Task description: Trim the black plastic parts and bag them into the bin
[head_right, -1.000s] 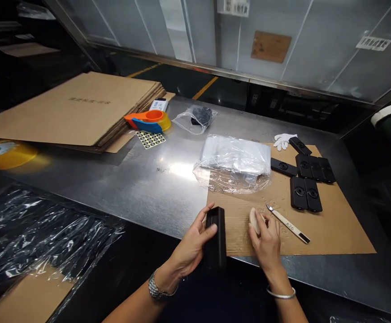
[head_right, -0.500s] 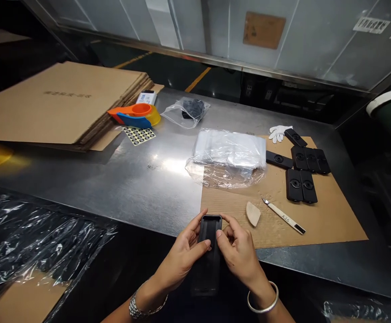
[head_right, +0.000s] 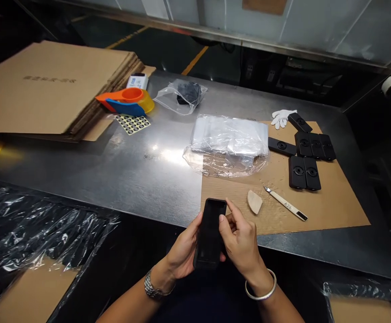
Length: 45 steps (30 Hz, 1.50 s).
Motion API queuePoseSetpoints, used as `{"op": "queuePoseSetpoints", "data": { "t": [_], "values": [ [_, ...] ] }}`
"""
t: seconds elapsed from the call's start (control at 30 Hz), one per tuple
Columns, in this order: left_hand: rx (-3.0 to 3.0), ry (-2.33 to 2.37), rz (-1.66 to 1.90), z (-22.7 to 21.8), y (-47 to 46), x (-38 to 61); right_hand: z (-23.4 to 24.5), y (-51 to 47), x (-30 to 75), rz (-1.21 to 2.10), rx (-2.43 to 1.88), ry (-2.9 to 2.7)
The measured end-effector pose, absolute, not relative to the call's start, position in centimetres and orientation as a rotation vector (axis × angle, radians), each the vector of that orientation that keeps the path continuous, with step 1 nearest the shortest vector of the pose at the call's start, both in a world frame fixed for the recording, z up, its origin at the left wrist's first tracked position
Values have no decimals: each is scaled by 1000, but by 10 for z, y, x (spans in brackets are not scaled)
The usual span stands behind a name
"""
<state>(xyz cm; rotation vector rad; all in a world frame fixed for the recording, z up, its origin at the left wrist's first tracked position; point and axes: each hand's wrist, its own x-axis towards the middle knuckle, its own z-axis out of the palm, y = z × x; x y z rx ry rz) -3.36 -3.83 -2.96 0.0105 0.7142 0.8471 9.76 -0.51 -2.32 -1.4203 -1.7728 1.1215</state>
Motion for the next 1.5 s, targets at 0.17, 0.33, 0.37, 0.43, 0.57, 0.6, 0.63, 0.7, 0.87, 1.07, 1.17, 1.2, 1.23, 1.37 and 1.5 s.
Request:
{"op": "queuePoseSetpoints", "data": {
  "t": [0.17,0.33,0.37,0.43,0.57,0.6,0.63,0.7,0.87,1.07,1.17,1.2,1.23,1.37,1.5],
  "values": [
    [17,659,869,-33,-36,-39,-31,20,130,473,-1459,-2021],
    [-7,679,909,-30,-36,-41,-70,56,196,-269,-1897,-2167],
    [-12,680,912,-30,-35,-41,-77,59,206,-321,-1941,-2202],
    [-32,683,929,-29,-35,-39,-89,61,219,-341,-1969,-2247],
    [-81,687,968,-27,-33,-37,-96,58,226,-285,-1931,-2259],
    [-91,689,971,-27,-32,-37,-95,57,226,-270,-1923,-2248],
    [-98,689,970,-26,-32,-37,-93,56,225,-251,-1915,-2232],
    [-99,688,962,-25,-32,-38,-87,52,220,-209,-1897,-2187],
    [-118,731,1007,-22,-31,-39,-58,25,191,120,-1786,-2060],
    [-172,829,1229,-25,-25,-43,-17,-30,141,1065,-1267,-2180],
    [-141,850,1317,-25,-22,-46,-6,-47,123,1530,-1181,-2245],
    [-131,855,1342,-24,-22,-47,-3,-49,118,1633,-1194,-2246],
    [-124,862,1359,-24,-22,-47,-1,-51,114,1718,-1218,-2234],
    [-108,871,1368,-22,-22,-48,4,-49,104,2021,-1277,-2049],
    [-112,866,1383,-22,-22,-47,6,-46,101,2100,-1287,-1985]
  ]
}}
